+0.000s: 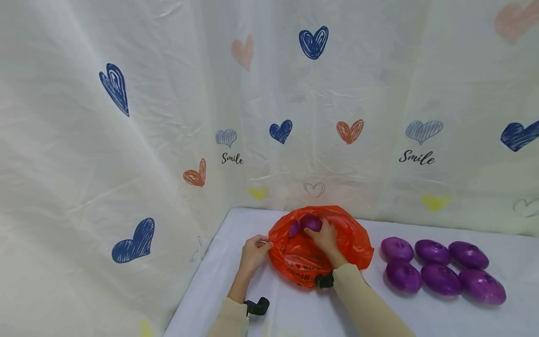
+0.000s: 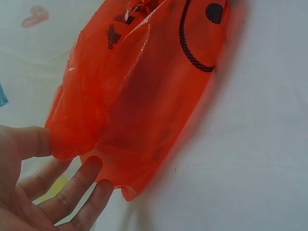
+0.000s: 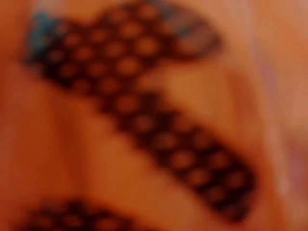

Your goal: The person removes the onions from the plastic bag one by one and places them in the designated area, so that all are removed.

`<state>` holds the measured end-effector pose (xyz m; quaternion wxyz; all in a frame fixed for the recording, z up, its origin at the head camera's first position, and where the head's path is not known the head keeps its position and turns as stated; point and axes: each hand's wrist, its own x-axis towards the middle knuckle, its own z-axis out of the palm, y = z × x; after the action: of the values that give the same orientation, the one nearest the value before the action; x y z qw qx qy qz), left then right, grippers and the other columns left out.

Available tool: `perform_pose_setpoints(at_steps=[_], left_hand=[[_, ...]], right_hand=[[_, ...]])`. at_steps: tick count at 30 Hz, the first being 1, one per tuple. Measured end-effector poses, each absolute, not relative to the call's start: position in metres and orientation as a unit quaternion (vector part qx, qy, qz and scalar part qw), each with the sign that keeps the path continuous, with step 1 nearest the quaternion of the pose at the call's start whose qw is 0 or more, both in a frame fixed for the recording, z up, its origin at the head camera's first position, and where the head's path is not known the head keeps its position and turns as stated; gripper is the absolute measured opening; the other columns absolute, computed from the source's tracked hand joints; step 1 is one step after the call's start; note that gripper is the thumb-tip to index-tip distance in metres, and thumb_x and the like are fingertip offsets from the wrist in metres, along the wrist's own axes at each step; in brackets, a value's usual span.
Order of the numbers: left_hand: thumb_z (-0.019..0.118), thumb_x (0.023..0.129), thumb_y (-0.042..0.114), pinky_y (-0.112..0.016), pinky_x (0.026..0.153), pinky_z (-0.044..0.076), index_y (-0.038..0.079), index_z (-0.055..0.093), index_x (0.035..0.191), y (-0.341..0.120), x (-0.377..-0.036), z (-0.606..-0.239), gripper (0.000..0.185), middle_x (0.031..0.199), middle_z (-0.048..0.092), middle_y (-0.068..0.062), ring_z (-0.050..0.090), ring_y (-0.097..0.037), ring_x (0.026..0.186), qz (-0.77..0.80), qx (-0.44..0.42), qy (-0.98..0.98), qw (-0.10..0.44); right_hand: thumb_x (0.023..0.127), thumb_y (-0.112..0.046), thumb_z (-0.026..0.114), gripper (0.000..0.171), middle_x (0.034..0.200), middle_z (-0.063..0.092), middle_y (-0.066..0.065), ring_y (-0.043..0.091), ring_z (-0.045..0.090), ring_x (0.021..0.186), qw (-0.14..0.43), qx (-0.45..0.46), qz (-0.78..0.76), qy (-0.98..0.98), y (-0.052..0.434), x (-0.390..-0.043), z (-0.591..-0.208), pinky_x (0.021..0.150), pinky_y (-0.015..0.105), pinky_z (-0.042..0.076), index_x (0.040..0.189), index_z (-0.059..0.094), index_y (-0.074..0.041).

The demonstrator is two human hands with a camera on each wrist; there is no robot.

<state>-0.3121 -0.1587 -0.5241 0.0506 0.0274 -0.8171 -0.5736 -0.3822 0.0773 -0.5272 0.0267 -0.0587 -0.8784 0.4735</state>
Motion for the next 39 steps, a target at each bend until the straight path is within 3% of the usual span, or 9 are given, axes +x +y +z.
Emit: perform_pose_setpoints(at_steps=[12, 22, 39], left_hand=[[0.069, 0.093, 0.018, -0.029, 0.067, 0.053, 0.008, 0.074, 0.104, -0.157, -0.313, -0.523, 0.015, 0.091, 0.074, -0.008, 0.067, -0.025, 0.082, -0.568, 0.033, -0.821, 0.048], [0.069, 0.094, 0.018, -0.031, 0.068, 0.055, 0.007, 0.074, 0.105, -0.157, -0.313, -0.524, 0.016, 0.092, 0.074, -0.008, 0.067, -0.023, 0.081, -0.567, 0.031, -0.822, 0.048], [0.071, 0.092, 0.018, -0.028, 0.066, 0.052, 0.007, 0.074, 0.104, -0.157, -0.312, -0.525, 0.016, 0.091, 0.075, -0.009, 0.067, -0.022, 0.080, -0.564, 0.028, -0.823, 0.057]], right_hand=[[0.094, -0.019, 0.073, 0.075, 0.152, 0.043, 0.025, 0.050, 0.034, 0.140, 0.036, -0.035, 0.467, -0.883, 0.076, -0.389, -0.535, 0.111, 0.066, 0.039, 0.156, 0.031, -0.008], [0.094, -0.016, 0.073, 0.074, 0.152, 0.045, 0.025, 0.049, 0.044, 0.139, 0.036, -0.034, 0.466, -0.883, 0.078, -0.386, -0.535, 0.111, 0.065, 0.039, 0.155, 0.031, -0.009], [0.089, -0.008, 0.077, 0.074, 0.148, 0.042, 0.027, 0.051, 0.042, 0.137, 0.023, -0.018, 0.472, -0.881, 0.089, -0.366, -0.524, 0.110, 0.069, 0.038, 0.151, 0.037, -0.005]])
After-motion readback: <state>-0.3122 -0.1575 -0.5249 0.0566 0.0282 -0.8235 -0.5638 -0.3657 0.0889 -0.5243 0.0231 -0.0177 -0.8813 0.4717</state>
